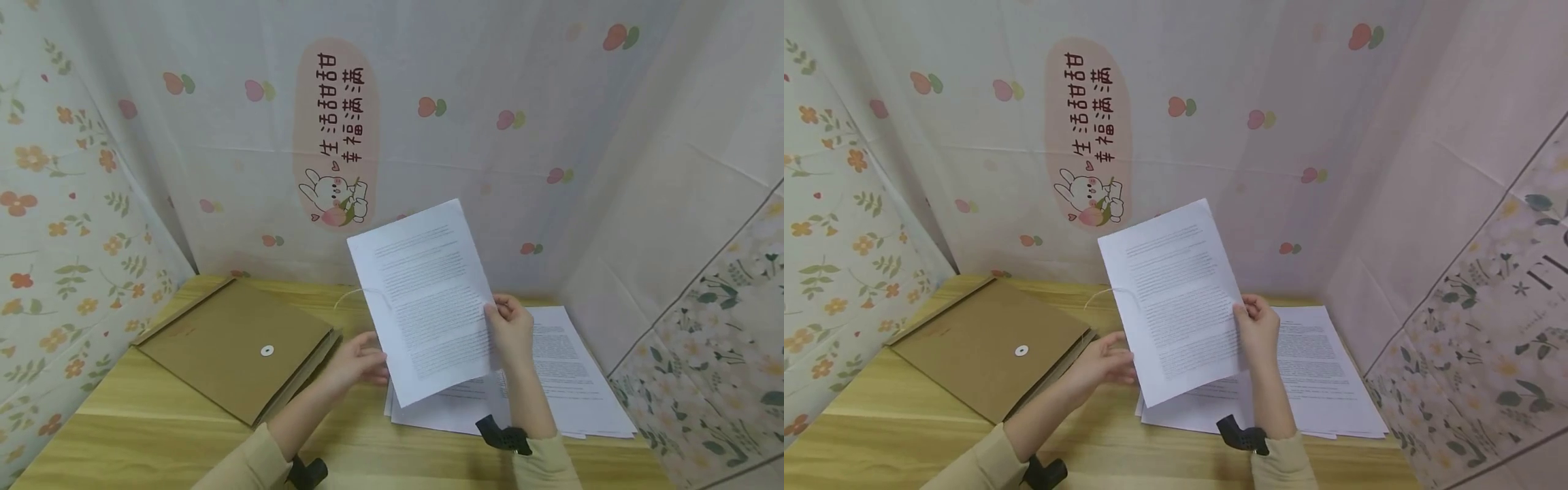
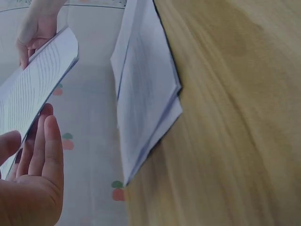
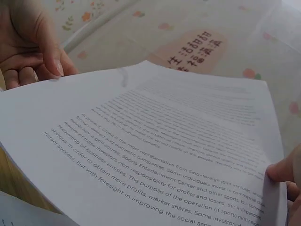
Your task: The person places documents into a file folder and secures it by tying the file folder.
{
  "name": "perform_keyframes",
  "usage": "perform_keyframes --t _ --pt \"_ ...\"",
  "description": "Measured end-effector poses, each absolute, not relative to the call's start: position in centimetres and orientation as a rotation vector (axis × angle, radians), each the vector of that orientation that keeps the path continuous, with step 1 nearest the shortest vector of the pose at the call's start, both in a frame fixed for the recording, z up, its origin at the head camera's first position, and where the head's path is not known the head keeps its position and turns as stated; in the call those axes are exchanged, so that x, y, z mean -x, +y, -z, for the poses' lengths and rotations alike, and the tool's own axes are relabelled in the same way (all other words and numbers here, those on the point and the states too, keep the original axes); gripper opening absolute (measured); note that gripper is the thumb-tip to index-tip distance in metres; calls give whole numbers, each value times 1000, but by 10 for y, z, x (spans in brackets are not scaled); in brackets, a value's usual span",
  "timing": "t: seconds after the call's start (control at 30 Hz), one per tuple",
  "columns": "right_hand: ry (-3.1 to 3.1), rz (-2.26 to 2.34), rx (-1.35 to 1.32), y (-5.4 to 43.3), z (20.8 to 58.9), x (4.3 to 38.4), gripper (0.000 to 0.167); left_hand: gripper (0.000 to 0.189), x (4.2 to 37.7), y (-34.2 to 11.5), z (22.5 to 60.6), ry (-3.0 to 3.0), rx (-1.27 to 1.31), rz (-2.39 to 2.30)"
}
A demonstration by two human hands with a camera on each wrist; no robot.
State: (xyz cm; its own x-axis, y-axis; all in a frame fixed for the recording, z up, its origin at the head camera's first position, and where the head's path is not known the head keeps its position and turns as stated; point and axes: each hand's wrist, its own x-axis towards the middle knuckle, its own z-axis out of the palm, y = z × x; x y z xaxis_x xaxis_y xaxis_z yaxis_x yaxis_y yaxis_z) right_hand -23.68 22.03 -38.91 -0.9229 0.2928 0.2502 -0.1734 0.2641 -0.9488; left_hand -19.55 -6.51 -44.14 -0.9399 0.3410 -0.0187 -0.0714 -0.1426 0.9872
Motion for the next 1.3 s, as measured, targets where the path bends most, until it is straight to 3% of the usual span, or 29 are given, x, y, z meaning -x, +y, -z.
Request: perform_keyframes --t 0.43,0.83,1.1,1.3 --pt "-1938 -1863 68 222 359 216 15 40 196 -60 402 1995 -541 -2116" --pt "-2274 -1837 88 225 377 209 33 29 196 -60 400 1916 -205 -2516" --pt "-1950 -2336 110 200 409 201 21 27 192 -61 411 1779 -58 -2717" --pt "-2128 -2186 -11 178 418 195 26 29 187 -60 421 1720 -31 -2692"
